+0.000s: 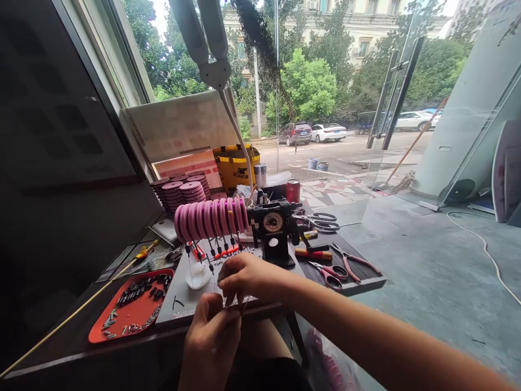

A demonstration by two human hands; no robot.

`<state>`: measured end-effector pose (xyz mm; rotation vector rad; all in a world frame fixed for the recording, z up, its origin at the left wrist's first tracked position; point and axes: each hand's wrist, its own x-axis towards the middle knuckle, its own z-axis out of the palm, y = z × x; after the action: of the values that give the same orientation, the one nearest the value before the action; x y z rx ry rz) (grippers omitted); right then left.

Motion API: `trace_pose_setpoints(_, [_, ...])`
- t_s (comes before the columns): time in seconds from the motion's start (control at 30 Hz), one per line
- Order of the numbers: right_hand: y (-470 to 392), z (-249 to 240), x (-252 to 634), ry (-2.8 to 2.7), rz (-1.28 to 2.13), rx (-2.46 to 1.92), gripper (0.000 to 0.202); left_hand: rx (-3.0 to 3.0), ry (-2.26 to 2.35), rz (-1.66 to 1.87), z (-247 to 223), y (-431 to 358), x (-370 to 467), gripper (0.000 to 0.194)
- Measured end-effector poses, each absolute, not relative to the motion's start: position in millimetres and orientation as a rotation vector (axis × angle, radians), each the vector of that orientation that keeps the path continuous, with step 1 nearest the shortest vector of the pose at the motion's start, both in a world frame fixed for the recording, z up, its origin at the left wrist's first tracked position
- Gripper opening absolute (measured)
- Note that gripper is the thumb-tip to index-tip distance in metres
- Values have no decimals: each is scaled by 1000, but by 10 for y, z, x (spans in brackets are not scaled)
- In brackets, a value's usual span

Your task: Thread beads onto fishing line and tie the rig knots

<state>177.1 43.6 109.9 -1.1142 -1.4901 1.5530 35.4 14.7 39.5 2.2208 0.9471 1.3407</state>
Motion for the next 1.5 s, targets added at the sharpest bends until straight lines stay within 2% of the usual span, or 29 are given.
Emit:
trace_pose_setpoints(0.27, [547, 1023, 1767, -1417, 1572, -1230, 8, 2485, 969, 1382, 388, 178, 287, 18])
trace_pose_setpoints(0.53, [558, 1060, 1703, -1645, 1446, -1270, 11, 2635, 734, 1339, 414, 259, 233, 23])
trace_pose_setpoints(0.67, [369, 1126, 1719, -1804, 1137, -1262, 8, 2274, 792, 1382, 364, 214, 281, 22])
trace_pose_setpoints(0.83, [91, 1062, 1733, -2187, 596, -1283, 7, 1980, 874, 1362, 375, 147, 370, 20])
trace_pose_setpoints(0.9, [33, 1009, 1743, -2255, 443, -1263, 10, 1812, 855, 1248, 449, 167, 384, 17])
trace_pose_setpoints(1.07, [-58, 891, 1848, -2201, 435, -1087, 17, 1031, 804, 745, 589, 310, 384, 9])
trace_pose_setpoints(1.13, [-90, 838, 1911, -2286, 308, -1045, 16, 850, 810, 639, 561, 361, 381, 8])
trace_pose_setpoints(1.3, [-136, 745, 2014, -2570, -297, -861, 20, 687, 741, 548, 424, 393, 409, 6])
trace_pose_setpoints(1.5, [-126, 616, 1977, -2342, -526, -816, 40, 536, 726, 591, 442, 320, 455, 11])
